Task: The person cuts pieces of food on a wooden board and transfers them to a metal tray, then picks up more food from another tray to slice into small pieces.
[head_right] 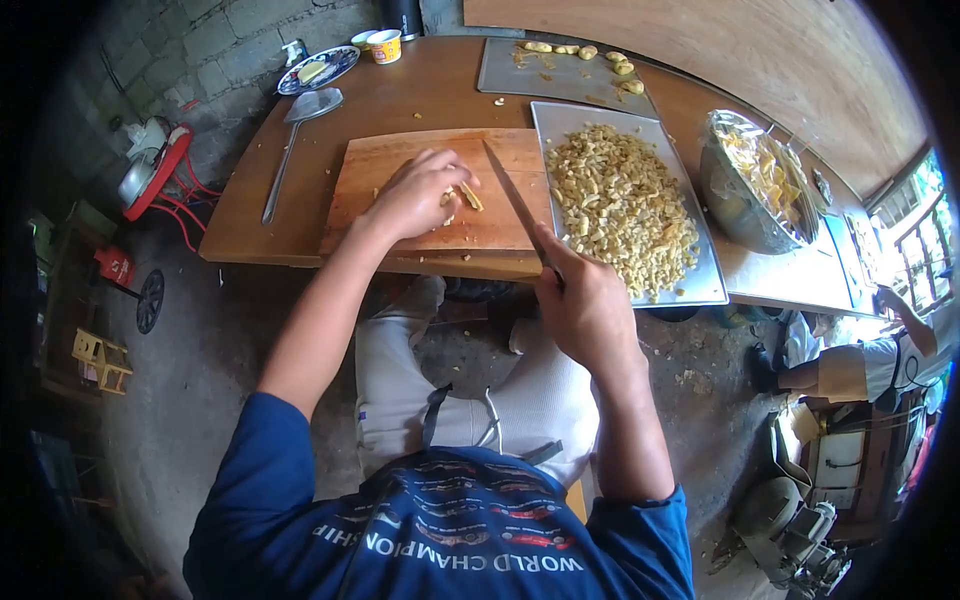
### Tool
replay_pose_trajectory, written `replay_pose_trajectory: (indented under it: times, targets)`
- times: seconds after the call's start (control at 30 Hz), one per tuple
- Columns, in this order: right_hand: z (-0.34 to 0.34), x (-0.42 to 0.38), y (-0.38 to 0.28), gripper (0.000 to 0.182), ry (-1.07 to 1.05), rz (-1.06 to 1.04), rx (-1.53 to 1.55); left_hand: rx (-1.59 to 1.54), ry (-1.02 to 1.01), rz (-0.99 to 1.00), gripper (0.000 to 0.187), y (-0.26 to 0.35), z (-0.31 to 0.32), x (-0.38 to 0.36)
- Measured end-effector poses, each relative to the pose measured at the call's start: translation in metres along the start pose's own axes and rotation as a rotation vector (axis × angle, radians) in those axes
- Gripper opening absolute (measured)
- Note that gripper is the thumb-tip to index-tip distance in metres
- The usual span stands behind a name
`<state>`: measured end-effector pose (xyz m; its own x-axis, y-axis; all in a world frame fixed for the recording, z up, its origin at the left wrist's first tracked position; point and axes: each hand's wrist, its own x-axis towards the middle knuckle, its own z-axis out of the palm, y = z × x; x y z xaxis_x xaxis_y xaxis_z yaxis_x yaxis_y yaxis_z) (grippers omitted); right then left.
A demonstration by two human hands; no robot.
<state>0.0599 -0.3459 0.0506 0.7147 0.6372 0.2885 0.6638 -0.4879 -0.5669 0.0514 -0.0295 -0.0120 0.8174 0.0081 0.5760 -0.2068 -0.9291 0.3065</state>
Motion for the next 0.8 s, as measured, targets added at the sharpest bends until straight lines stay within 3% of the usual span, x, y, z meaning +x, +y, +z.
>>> replay_pose_trajectory:
  times: [0.07,0.1,0.17,0.23,0.3,0.37,0.53,0.8]
  targets:
    - [-0.006,-0.009,0.008,0.055,0.019,0.011,0.014,0.012,-0.242,0.108,0.014,-0.013,0.021,0.011]
    - [-0.006,-0.014,0.013,0.055,0.019,0.003,0.018,0.011,-0.244,0.117,0.014,-0.012,0.023,0.017]
    - [-0.011,-0.018,0.016,0.055,0.026,0.008,0.025,0.065,-0.337,-0.003,0.014,-0.01,0.027,0.026]
    - [-0.019,-0.017,0.006,0.054,-0.158,0.165,-0.01,0.046,-0.349,-0.072,0.016,0.005,0.025,0.027]
    - [-0.014,-0.017,0.011,0.054,-0.162,0.136,-0.024,0.028,-0.361,-0.15,0.017,0.016,0.027,0.019]
    - [-0.008,-0.013,0.011,0.054,-0.189,0.094,-0.053,-0.027,-0.196,-0.122,0.014,0.018,0.028,0.012]
    - [0.001,-0.006,0.009,0.055,-0.291,0.102,-0.189,-0.018,-0.113,-0.112,0.009,0.014,0.034,-0.002]
    - [0.064,0.019,0.034,0.053,-0.172,-0.014,-0.221,-0.059,-0.045,-0.115,0.007,0.015,0.035,-0.011]
